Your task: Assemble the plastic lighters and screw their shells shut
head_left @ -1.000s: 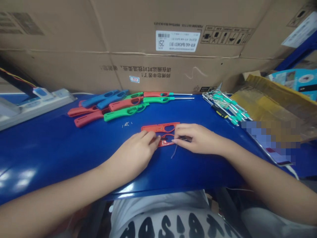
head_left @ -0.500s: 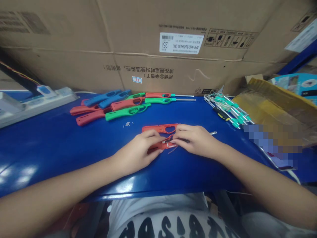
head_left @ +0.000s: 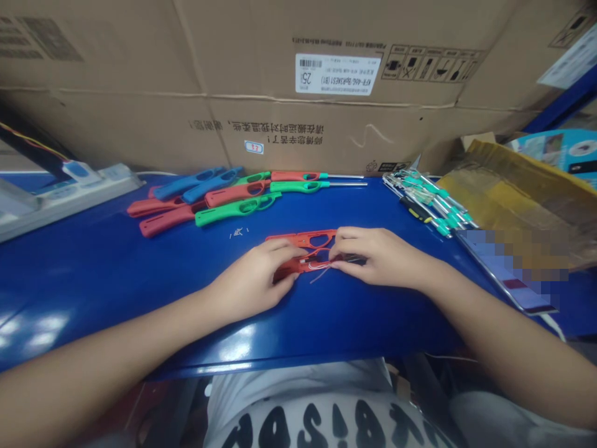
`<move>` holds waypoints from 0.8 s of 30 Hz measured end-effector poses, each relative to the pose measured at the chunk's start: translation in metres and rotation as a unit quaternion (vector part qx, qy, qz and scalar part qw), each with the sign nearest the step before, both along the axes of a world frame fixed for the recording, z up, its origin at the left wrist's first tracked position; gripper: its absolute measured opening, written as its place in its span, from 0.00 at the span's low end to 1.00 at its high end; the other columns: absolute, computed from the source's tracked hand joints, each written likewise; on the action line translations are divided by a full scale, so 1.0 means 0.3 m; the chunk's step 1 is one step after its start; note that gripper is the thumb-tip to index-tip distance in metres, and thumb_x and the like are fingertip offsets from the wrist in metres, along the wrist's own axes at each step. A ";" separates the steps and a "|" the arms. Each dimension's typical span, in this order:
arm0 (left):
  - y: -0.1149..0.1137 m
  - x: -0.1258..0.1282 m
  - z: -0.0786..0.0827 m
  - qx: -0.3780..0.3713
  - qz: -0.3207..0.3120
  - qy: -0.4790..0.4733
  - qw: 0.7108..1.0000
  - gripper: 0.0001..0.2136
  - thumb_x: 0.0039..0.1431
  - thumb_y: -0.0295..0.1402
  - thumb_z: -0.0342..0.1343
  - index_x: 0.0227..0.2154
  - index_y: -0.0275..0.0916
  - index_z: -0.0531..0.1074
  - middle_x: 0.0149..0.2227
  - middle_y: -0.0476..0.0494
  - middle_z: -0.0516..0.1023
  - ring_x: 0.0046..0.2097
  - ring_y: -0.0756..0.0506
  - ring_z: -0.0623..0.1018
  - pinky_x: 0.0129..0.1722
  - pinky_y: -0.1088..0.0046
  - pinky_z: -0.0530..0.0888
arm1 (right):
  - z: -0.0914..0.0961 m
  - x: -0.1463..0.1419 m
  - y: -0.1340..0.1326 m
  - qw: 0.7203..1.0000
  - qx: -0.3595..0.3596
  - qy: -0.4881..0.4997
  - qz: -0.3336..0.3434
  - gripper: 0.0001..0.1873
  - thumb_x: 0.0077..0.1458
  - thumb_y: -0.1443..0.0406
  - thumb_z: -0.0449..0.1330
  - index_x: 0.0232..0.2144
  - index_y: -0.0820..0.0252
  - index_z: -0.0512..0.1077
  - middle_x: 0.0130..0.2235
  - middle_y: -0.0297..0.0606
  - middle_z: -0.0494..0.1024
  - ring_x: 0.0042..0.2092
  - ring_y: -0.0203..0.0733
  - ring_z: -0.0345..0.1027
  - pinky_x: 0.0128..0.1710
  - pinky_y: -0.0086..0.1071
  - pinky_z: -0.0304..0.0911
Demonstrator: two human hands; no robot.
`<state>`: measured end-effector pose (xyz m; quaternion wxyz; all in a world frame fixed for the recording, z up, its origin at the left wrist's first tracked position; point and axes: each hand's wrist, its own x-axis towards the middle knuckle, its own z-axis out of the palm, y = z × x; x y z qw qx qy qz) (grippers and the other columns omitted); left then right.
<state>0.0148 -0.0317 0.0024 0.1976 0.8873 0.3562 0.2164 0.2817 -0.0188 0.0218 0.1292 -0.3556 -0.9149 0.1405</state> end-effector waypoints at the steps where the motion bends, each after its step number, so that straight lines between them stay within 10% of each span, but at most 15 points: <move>1: 0.000 0.001 -0.002 0.000 0.001 -0.001 1.000 0.17 0.61 0.26 0.56 0.53 0.39 0.74 0.52 0.39 0.78 0.52 0.40 0.78 0.53 0.59 0.77 | -0.002 0.000 0.002 1.000 -0.005 -0.001 0.004 0.05 0.64 0.65 0.59 0.39 0.56 0.76 0.44 0.38 0.78 0.41 0.40 0.72 0.38 0.31 0.62; 24: 0.011 0.009 -0.032 0.007 0.012 0.001 1.000 0.13 0.64 0.30 0.56 0.50 0.41 0.76 0.47 0.43 0.80 0.44 0.44 0.80 0.42 0.68 0.78 | -0.018 -0.028 -0.021 0.998 0.006 -0.023 0.054 0.09 0.66 0.62 0.56 0.35 0.58 0.74 0.42 0.37 0.75 0.36 0.36 0.68 0.34 0.30 0.58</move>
